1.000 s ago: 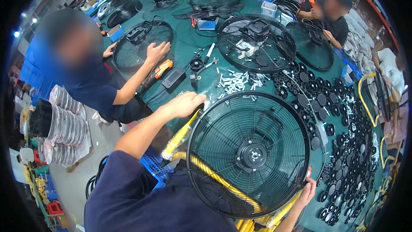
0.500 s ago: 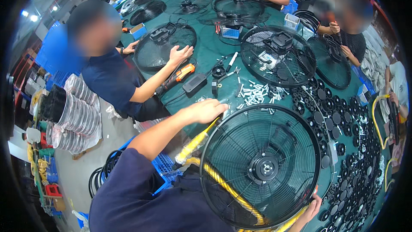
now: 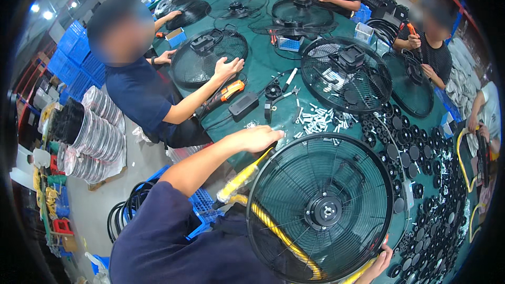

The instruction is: Assemble industrial fans by attaching the protective grill and base components.

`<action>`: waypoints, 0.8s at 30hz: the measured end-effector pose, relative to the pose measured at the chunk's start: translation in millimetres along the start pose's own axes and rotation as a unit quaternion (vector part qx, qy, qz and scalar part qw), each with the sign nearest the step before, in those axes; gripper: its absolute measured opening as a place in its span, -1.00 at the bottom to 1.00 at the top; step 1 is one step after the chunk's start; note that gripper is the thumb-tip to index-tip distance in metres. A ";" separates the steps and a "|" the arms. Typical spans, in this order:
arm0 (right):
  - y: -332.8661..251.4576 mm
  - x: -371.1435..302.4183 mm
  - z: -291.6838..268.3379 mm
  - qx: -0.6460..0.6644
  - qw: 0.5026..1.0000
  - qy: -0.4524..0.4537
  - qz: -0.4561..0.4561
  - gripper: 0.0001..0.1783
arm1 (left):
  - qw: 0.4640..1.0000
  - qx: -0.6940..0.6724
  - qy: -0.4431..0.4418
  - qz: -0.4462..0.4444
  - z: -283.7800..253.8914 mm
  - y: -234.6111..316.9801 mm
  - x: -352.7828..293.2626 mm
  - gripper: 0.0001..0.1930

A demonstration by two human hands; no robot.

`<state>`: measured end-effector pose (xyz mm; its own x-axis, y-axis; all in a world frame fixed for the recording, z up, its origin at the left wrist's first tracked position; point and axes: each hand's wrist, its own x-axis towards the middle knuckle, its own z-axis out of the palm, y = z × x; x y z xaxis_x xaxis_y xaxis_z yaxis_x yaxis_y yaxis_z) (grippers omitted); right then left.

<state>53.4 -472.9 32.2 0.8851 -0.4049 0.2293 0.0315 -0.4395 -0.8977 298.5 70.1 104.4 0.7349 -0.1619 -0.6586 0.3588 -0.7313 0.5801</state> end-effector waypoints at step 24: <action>-28.2 7.7 2.4 0.043 0.995 -0.007 0.088 -0.61 | 0.904 -0.101 0.214 0.356 31.7 -63.7 21.5 -0.59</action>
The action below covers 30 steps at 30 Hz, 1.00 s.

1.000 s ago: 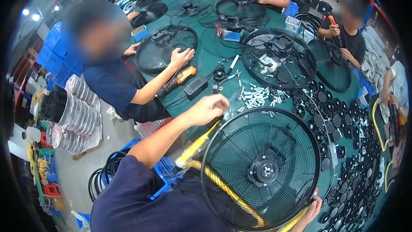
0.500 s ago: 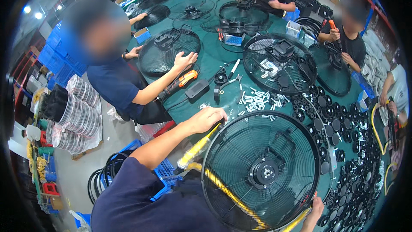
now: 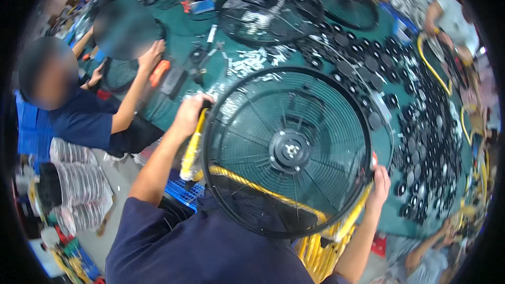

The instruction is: Assemble industrial fans by attaching the protective grill and base components.

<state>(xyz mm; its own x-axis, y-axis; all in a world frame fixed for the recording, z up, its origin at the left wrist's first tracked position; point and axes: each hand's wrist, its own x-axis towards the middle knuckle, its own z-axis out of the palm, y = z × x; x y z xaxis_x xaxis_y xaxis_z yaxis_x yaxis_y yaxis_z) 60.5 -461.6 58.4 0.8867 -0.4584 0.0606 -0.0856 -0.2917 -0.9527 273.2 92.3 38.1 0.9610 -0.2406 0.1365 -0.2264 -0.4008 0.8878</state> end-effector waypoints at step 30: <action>-27.4 -4.3 19.7 0.120 0.991 -0.017 0.049 -0.56 | 0.999 0.034 0.020 -0.020 -14.3 -34.8 8.1 -0.48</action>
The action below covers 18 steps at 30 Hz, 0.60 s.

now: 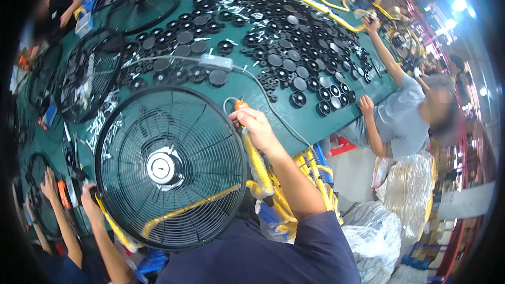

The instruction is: Assemble industrial fans by attaching the protective grill and base components.

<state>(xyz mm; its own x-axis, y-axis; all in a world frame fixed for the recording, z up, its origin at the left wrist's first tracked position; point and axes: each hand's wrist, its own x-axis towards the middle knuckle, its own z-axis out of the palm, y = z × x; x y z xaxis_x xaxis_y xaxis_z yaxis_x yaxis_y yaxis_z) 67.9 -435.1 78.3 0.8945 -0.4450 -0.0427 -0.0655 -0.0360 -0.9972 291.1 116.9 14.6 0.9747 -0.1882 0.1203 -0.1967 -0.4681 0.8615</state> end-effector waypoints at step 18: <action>3.0 -3.0 12.7 -0.051 0.994 0.086 -0.040 -0.65 | 0.995 -0.098 -0.017 0.018 12.2 5.6 -3.2 -0.46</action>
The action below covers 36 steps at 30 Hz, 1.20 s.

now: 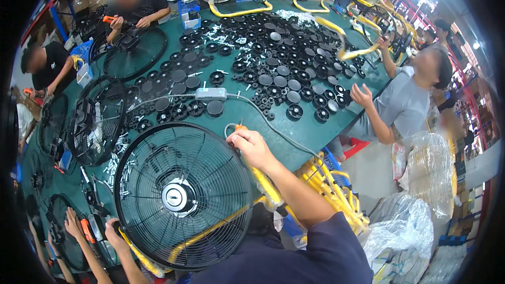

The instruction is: Assemble industrial fans by attaching the protective grill and base components.

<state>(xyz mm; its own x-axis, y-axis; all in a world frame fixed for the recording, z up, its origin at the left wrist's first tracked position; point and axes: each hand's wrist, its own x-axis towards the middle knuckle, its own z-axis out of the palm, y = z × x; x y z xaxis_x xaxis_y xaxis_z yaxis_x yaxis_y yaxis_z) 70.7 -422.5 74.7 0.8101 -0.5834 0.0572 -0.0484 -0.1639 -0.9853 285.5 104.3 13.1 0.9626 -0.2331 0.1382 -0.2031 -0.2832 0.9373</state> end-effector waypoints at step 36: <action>11.5 5.8 -5.5 0.038 0.999 -0.016 -0.011 -0.66 | 0.989 0.125 0.058 0.047 7.0 -4.1 -2.5 -0.46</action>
<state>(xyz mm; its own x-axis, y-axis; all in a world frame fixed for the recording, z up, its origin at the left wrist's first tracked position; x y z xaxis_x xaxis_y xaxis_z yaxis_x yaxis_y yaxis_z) 71.6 -432.1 64.6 0.8290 -0.5543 0.0741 0.0121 -0.1146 -0.9933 282.7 99.5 6.6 0.9487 -0.1651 0.2697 -0.3162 -0.4901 0.8123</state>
